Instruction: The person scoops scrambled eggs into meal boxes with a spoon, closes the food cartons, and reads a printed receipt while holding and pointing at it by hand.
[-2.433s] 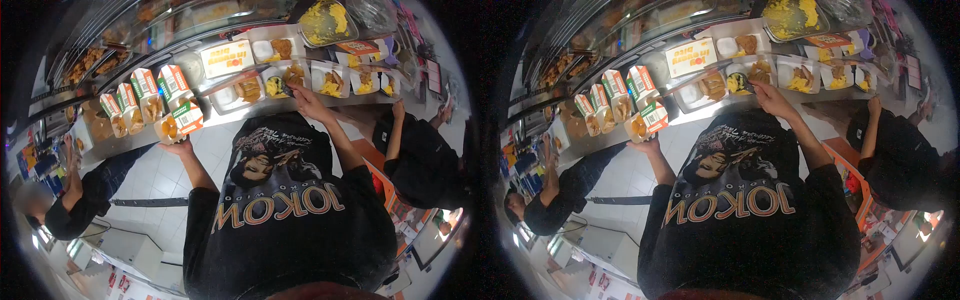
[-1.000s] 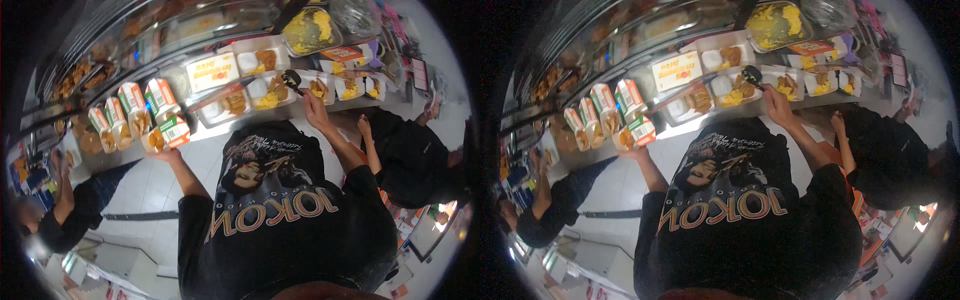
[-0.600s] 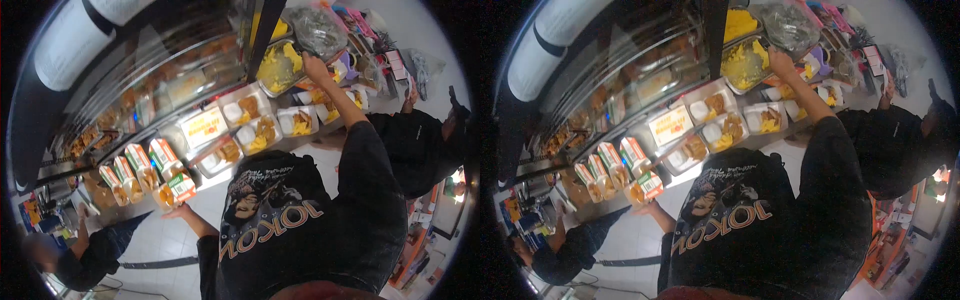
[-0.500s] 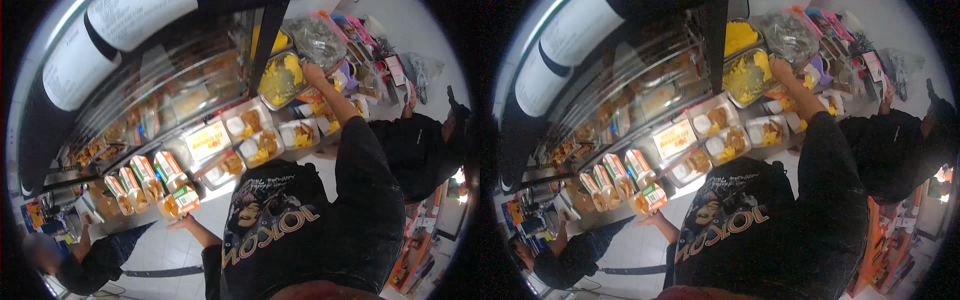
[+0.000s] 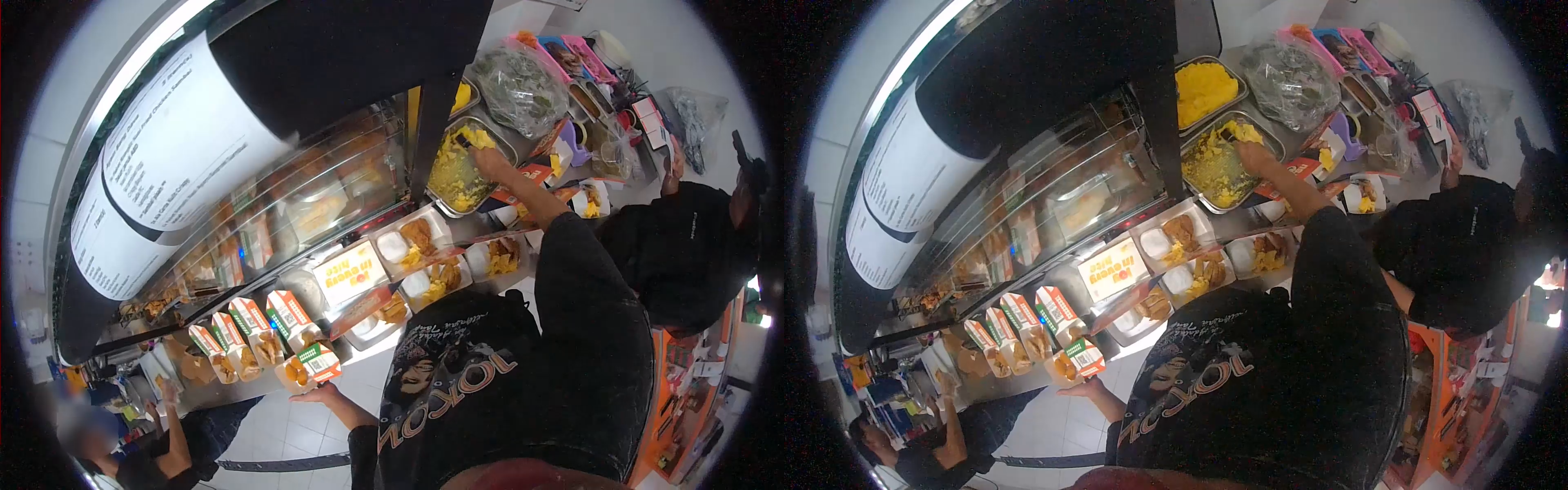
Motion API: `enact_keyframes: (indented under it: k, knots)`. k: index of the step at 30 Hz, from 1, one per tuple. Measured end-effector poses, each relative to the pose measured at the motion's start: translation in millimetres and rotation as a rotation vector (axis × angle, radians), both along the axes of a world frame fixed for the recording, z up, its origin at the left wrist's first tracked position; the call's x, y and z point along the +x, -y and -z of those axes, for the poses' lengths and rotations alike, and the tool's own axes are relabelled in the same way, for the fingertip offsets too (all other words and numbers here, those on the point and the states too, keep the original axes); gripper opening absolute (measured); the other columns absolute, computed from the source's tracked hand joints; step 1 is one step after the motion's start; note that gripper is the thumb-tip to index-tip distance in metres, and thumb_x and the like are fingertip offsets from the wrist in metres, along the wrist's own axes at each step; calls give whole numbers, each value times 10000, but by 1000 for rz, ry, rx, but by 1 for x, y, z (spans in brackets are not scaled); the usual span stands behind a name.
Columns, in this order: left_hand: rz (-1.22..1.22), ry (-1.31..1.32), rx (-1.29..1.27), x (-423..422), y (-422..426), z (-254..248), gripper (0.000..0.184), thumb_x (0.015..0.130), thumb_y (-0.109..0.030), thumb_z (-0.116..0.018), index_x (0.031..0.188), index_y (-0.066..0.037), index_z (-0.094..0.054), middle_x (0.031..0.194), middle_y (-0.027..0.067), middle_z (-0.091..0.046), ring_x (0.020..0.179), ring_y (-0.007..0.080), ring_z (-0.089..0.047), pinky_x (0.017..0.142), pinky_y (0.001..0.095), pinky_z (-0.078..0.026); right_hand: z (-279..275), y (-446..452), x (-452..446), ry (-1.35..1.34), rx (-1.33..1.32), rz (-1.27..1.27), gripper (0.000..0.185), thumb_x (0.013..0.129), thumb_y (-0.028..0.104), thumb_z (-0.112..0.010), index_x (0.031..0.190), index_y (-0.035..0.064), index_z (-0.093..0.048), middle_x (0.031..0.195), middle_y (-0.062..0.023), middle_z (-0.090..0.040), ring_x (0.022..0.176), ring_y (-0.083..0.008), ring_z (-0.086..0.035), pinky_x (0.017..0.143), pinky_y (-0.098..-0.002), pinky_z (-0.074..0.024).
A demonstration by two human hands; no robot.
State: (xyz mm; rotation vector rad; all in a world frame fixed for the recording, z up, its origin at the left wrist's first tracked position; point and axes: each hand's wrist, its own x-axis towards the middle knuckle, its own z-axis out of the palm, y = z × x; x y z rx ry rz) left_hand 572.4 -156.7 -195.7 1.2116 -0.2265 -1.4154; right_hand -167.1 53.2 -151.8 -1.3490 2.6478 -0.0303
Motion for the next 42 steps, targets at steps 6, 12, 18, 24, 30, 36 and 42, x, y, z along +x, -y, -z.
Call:
enact_keyframes:
  k: [6, 12, 18, 24, 30, 36, 42]
  knots:
    - [4, 44, -16, -11, 2, -7, 999, 889, -809, -225, 1540, -52, -219, 1542, 165, -335, 1409, 356, -364, 1160, 492, -329, -11, 20, 68, 170, -42, -48, 388, 809, 37, -566, 1193, -13, -590, 886, -291, -653, 939, -417, -659, 811, -504, -523]
    - [28, 28, -26, 4, 6, 9, 1012, 868, -838, -201, 1545, -86, -226, 1545, 145, -342, 1411, 368, -357, 1143, 538, -330, -2, 24, 74, 492, -308, -63, 324, 928, 127, -507, 1204, -21, -592, 1003, -257, -670, 953, -408, -645, 846, -483, -489]
    - [35, 56, -8, 3, 1, 5, 997, 872, -835, -176, 1547, -104, -234, 1548, 126, -346, 1409, 357, -368, 1155, 523, -320, -19, 45, 83, 426, -312, -51, 224, 984, 183, -487, 969, -25, -567, 766, -181, -604, 708, -341, -599, 667, -469, -443]
    - [57, -20, -66, 11, 2, 18, 998, 875, -833, -176, 1547, -98, -232, 1553, 132, -335, 1420, 362, -349, 1167, 523, -302, 29, 57, 42, 1619, -622, 457, 129, 970, 173, -495, 958, 75, -578, 621, -2, -459, 526, -153, -430, 490, -348, -385]
    - [12, 12, -63, -2, -3, -3, 996, 876, -831, -206, 1542, -91, -242, 1555, 131, -333, 1420, 360, -346, 1163, 537, -307, -8, 19, 7, 754, -506, 481, 163, 959, 188, -502, 1008, 67, -599, 668, -91, -570, 577, -266, -567, 528, -413, -463]
    - [46, -6, -47, 1, 0, 1, 998, 871, -834, -218, 1542, -96, -246, 1545, 134, -349, 1405, 370, -368, 1148, 545, -330, 34, 38, 7, -5, -262, 232, 208, 849, 82, -518, 1001, -42, -592, 808, -286, -644, 782, -437, -660, 687, -527, -523]
    - [72, -3, -49, 0, 0, 3, 975, 884, -820, -135, 1540, -108, -254, 1537, 133, -362, 1395, 381, -379, 1117, 574, -360, 36, 70, 57, 151, -166, -213, 188, 892, 126, -543, 952, -41, -605, 852, -254, -663, 797, -452, -650, 691, -516, -506]
